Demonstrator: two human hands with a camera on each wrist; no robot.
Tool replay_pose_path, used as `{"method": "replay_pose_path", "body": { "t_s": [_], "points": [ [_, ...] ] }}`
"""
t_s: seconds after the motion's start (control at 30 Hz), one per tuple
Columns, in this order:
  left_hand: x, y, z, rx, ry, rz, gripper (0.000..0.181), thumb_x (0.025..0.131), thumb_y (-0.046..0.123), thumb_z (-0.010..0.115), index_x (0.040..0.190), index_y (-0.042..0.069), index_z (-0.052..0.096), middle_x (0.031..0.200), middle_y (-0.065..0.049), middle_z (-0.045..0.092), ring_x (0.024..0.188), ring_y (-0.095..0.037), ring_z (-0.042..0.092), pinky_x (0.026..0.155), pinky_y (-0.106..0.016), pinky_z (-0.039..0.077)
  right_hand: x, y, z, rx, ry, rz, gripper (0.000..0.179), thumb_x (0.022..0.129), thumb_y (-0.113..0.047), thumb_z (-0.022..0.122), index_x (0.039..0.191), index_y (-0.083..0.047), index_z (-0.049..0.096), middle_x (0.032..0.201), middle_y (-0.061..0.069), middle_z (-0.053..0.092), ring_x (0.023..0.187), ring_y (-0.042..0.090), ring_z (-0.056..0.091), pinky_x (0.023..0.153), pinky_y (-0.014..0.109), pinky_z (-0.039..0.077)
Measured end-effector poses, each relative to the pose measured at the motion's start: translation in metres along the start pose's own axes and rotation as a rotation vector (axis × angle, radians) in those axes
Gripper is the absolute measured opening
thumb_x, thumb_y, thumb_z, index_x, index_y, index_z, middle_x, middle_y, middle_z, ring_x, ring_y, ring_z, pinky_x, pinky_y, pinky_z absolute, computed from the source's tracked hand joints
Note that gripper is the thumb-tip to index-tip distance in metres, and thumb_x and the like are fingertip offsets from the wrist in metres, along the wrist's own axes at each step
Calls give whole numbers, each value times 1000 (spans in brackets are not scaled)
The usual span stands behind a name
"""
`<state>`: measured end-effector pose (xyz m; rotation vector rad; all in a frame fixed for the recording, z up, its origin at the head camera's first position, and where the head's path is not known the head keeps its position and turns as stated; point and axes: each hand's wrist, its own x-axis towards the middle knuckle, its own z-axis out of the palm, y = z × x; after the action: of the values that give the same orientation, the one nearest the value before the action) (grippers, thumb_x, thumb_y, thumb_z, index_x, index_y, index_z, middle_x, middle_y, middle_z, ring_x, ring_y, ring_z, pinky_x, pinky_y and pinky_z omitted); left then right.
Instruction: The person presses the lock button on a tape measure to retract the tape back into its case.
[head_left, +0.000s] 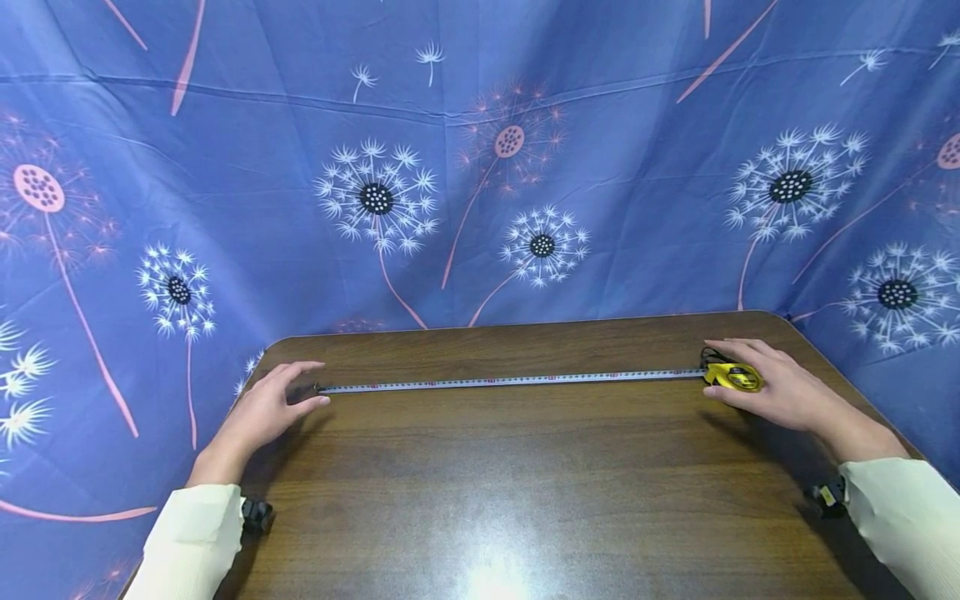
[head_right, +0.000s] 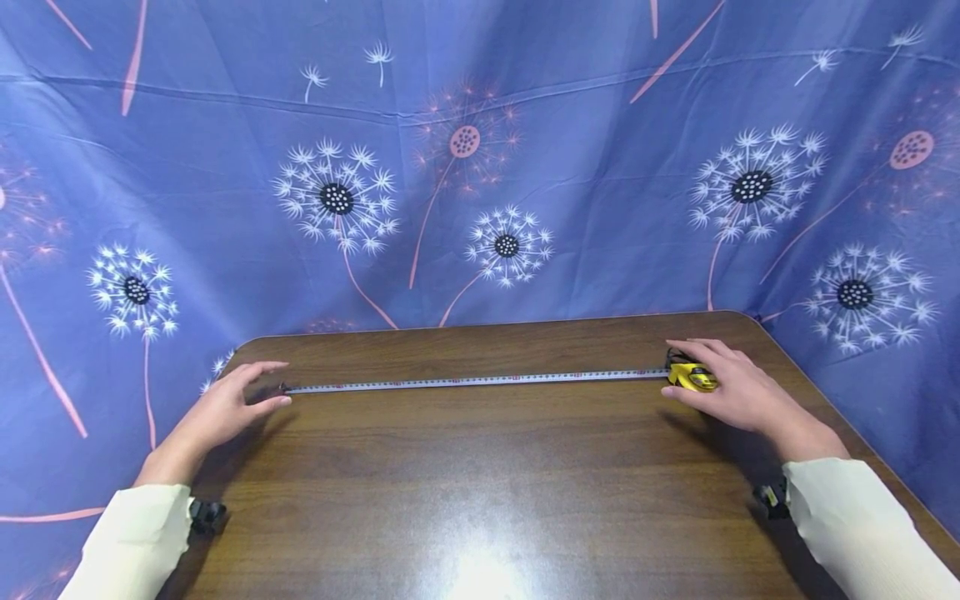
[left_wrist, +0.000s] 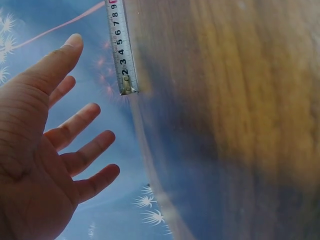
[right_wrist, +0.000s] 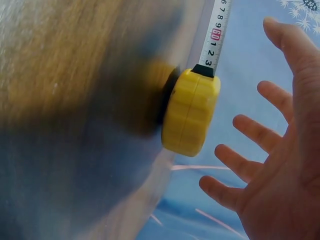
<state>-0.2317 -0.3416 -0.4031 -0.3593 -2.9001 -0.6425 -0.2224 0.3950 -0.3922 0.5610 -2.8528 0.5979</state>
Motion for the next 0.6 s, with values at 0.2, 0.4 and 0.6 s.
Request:
{"method": "replay_pose_path", "body": {
  "t_s": [0.2,0.4,0.6],
  "points": [
    [1,-5,1,-3,5,-3,62,92,36,79,144,13,56,140,-23,57,130,-48,49,100,-69,39,-2,3,1,-3,-14,15,77,90,-37,81,153,-11,46,143,29,45,122,55,45,85,72,38],
    [1,-8,2,-2,4,-5,59,93,35,79,143,14,57,140,-22,58,129,-49,50,99,-70,40,-3,6,2,-1,-48,37,76,91,-39,80,152,-9,46,143,29,45,121,55,48,83,71,42],
    [1,-13,2,-6,-17,-8,58,92,32,80,142,14,58,137,-20,61,130,-48,51,100,-69,39,-4,11,5,-10,-34,23,75,90,-38,82,151,-8,48,140,29,48,119,53,50,82,69,43]
  ]
}}
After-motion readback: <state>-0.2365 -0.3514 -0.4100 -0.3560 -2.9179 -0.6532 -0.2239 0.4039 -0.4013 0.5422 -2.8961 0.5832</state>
